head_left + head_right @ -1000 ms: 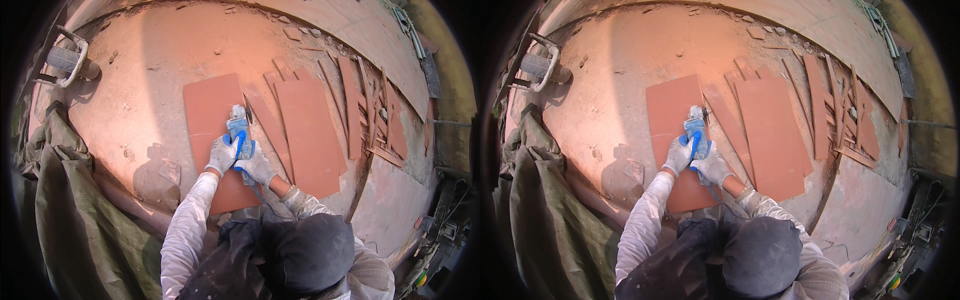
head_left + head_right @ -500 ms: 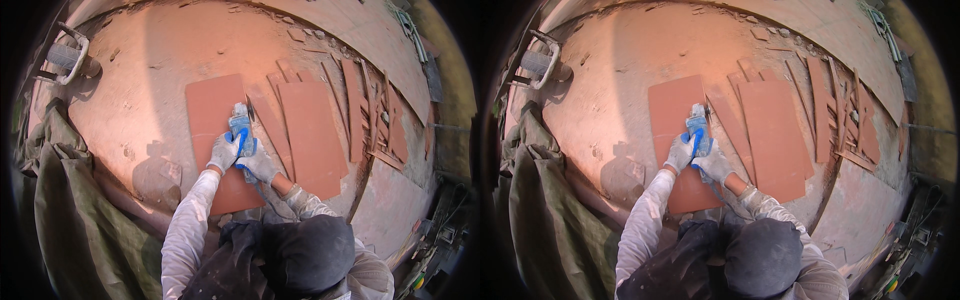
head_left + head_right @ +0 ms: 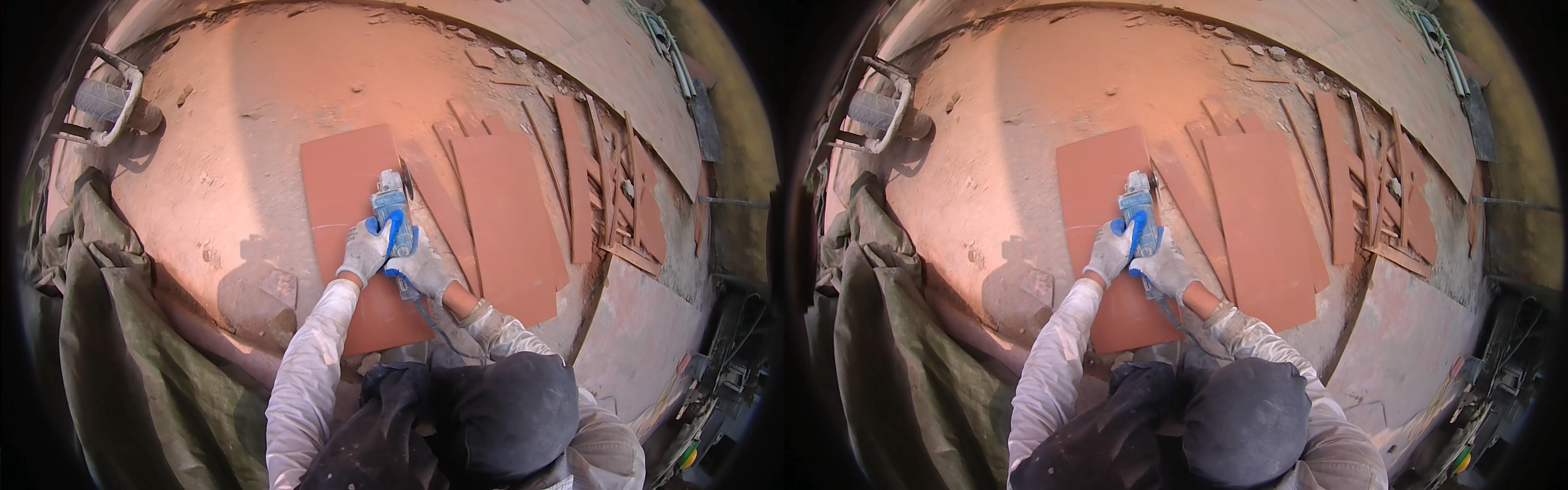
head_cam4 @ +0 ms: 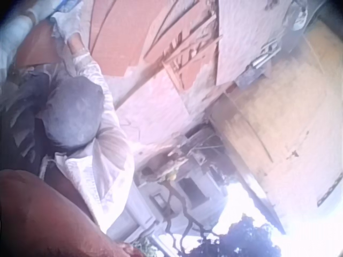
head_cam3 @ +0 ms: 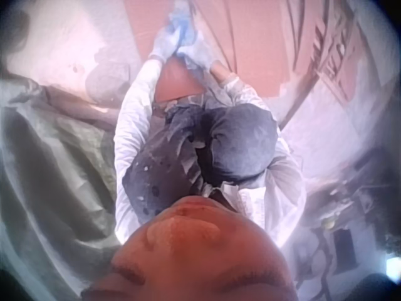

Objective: The person uses an angle grinder to cut a large terracotta tile into several smaller rectangular pieces. They reposition the tile and the grinder multiple times to complete the cuts, then separate the pieces.

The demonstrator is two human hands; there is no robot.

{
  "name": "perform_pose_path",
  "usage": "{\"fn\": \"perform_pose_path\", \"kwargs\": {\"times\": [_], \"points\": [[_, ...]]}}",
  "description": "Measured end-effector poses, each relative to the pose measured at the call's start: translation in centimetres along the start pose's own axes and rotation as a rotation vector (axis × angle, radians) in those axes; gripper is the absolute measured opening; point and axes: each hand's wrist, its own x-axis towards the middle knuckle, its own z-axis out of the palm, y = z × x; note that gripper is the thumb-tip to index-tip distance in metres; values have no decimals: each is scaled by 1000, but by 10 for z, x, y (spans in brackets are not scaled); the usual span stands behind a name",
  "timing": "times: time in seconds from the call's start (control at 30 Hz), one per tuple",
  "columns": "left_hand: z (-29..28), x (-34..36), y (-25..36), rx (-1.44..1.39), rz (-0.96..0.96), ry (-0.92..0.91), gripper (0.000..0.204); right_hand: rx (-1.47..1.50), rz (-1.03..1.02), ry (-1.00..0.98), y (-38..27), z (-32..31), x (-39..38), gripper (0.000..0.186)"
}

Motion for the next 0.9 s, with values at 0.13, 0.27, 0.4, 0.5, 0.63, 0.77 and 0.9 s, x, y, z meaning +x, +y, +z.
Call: {"fn": "perform_pose_path", "kwargs": {"times": [0.13,0.27,0.4,0.5,0.63,0.77,0.9], "points": [[0,2,2,5,-17,-22,64,6,-65,14,7,1,6,62],[0,5,1,59,-42,-41,66,10,-93,-20,14,1,11,63],[2,7,-3,70,-40,-31,65,-62,-79,28,13,0,11,64],[2,8,-4,115,-34,-19,65,-47,-114,6,11,-1,10,64],[0,8,2,90,-47,-21,65,-47,-108,-4,12,-2,13,63],[-5,4,10,79,-34,-25,66,-15,-76,-39,14,-2,17,64],[-4,6,10,86,-15,1,66,1,-74,-62,12,-4,18,63]]}}
